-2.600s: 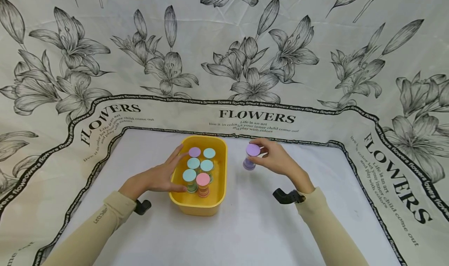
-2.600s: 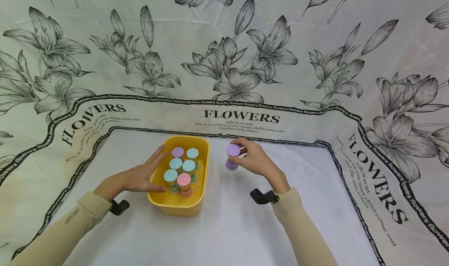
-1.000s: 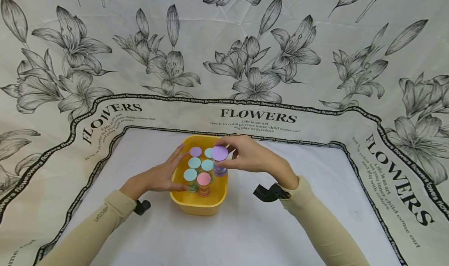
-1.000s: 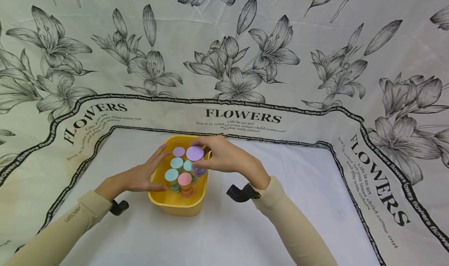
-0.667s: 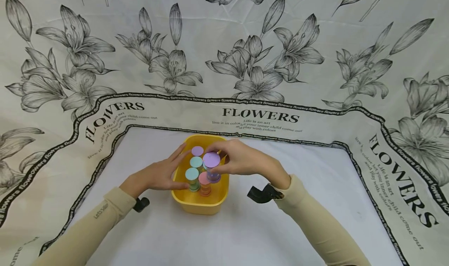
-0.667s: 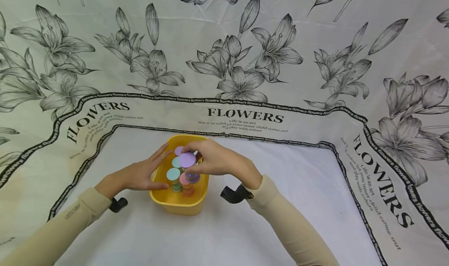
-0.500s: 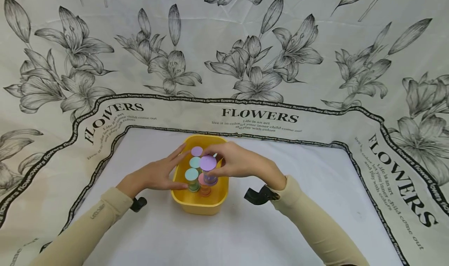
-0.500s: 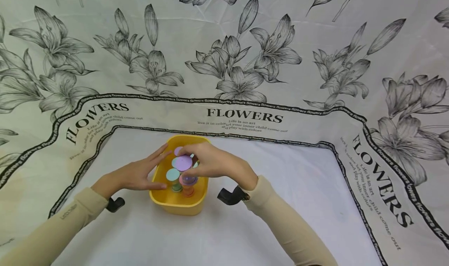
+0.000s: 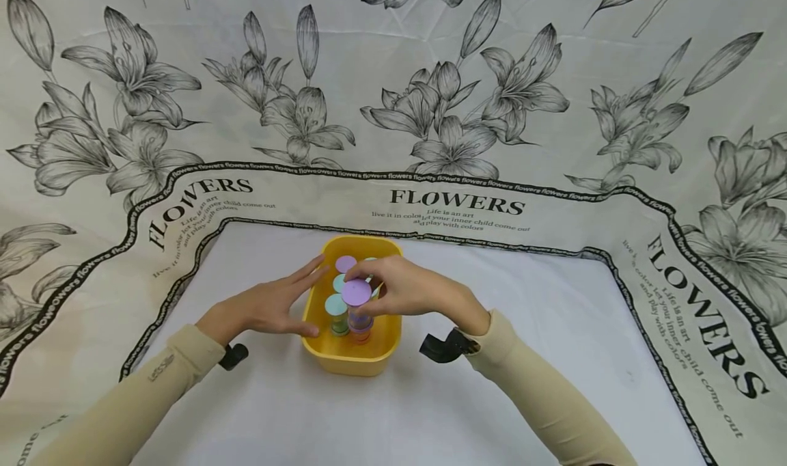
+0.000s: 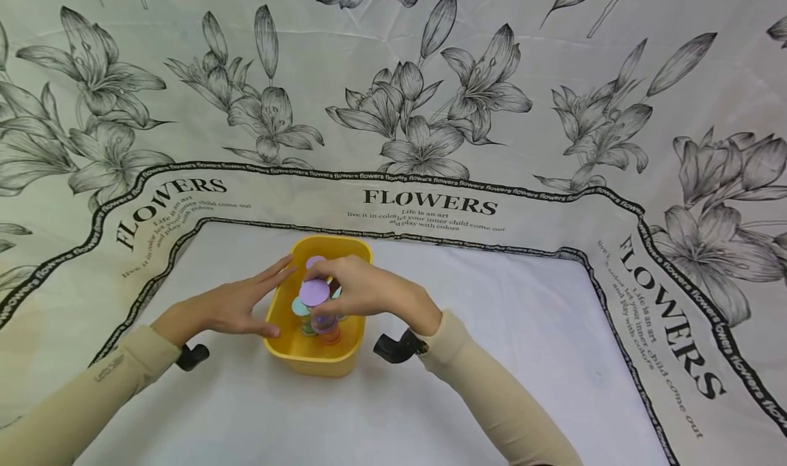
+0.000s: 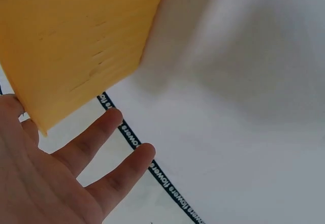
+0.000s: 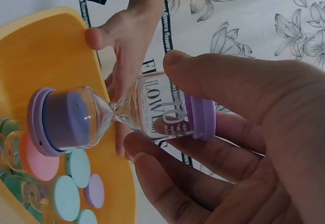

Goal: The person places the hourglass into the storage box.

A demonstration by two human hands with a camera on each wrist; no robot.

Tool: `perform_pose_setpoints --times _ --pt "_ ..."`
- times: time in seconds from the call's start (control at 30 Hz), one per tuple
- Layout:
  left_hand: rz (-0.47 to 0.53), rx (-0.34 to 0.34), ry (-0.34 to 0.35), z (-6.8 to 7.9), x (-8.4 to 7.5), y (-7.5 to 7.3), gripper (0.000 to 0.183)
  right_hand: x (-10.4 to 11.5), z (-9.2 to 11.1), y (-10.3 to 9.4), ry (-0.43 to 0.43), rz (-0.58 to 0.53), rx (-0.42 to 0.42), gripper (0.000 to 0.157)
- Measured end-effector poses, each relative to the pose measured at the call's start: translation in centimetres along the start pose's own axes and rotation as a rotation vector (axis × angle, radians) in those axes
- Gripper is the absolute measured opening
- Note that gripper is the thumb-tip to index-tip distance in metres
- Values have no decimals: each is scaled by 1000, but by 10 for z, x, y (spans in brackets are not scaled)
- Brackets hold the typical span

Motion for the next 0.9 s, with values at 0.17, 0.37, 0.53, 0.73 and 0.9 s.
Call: perform_pose_setpoints --times 0.17,0.37,0.53,0.73,0.9 --pt "1 -9 -7 -2 3 2 112 -2 -1 6 3 -11 22 42" --pt "-19 -57 8 -4 3 5 109 -1 -7 10 -6 -1 49 40" --pt "-21 -74 21 -5 2 8 106 -5 -11 15 -1 -1 78 41" --pt "-33 -70 11 -6 2 9 106 -7 -17 16 -24 8 89 42" --pt "-25 -67 7 -7 1 10 104 -3 -19 19 -25 -1 120 43"
Point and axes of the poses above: each hand's wrist, its own z-axis away from the middle knuckle, its own y-axis out of the palm, x = y × z, the point moved 9 cm from there along -z, towards the middle knuckle, and after that the axes turned 4 degrees about y, right-handed, at the moved point
